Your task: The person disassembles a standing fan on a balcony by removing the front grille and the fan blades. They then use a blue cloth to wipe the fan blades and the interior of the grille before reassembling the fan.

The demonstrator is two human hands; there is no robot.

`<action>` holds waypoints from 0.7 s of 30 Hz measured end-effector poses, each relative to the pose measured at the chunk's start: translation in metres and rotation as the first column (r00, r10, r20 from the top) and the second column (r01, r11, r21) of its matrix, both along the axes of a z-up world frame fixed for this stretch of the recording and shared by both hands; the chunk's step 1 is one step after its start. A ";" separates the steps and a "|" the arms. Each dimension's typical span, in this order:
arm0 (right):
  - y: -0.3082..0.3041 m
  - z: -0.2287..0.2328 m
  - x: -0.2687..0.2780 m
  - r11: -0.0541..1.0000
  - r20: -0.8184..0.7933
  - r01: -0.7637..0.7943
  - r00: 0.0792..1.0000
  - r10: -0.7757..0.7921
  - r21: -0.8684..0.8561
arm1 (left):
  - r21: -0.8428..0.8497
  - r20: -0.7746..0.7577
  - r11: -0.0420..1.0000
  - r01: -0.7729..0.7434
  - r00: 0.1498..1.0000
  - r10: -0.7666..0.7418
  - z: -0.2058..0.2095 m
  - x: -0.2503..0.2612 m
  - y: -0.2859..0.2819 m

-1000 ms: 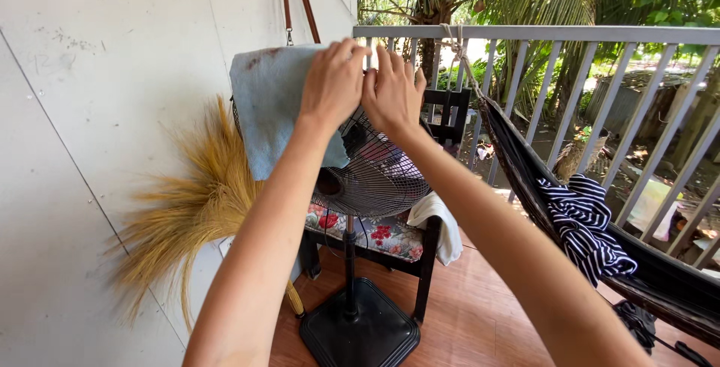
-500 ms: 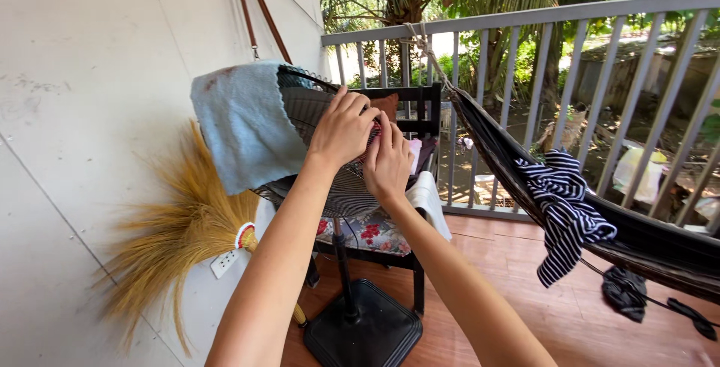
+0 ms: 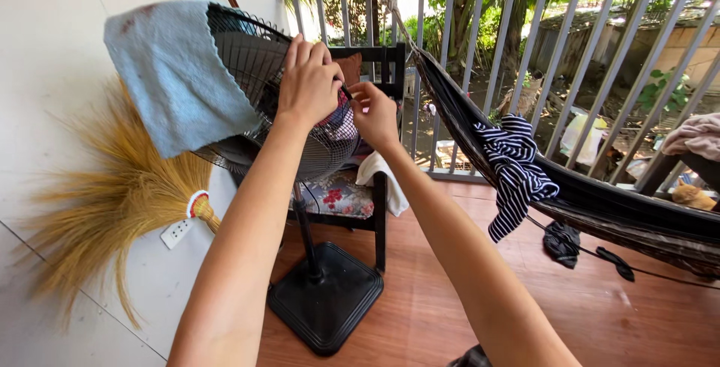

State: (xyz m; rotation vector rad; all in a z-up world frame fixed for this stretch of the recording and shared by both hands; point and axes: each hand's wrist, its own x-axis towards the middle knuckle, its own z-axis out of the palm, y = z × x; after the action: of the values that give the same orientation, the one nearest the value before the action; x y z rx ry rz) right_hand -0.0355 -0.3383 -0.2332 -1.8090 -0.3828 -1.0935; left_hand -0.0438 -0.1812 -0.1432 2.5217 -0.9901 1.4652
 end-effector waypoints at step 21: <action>-0.051 0.020 0.057 0.860 -0.403 -0.501 0.771 0.492 0.092 | 0.009 0.082 1.000 -0.006 0.997 0.006 -0.004 0.004 -0.010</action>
State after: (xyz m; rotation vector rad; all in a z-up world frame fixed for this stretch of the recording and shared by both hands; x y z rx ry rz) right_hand 0.0217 -0.3890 -0.2130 -1.7558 -0.5747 -0.3196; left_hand -0.0399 -0.1916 -0.1474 2.4915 -1.0037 1.5807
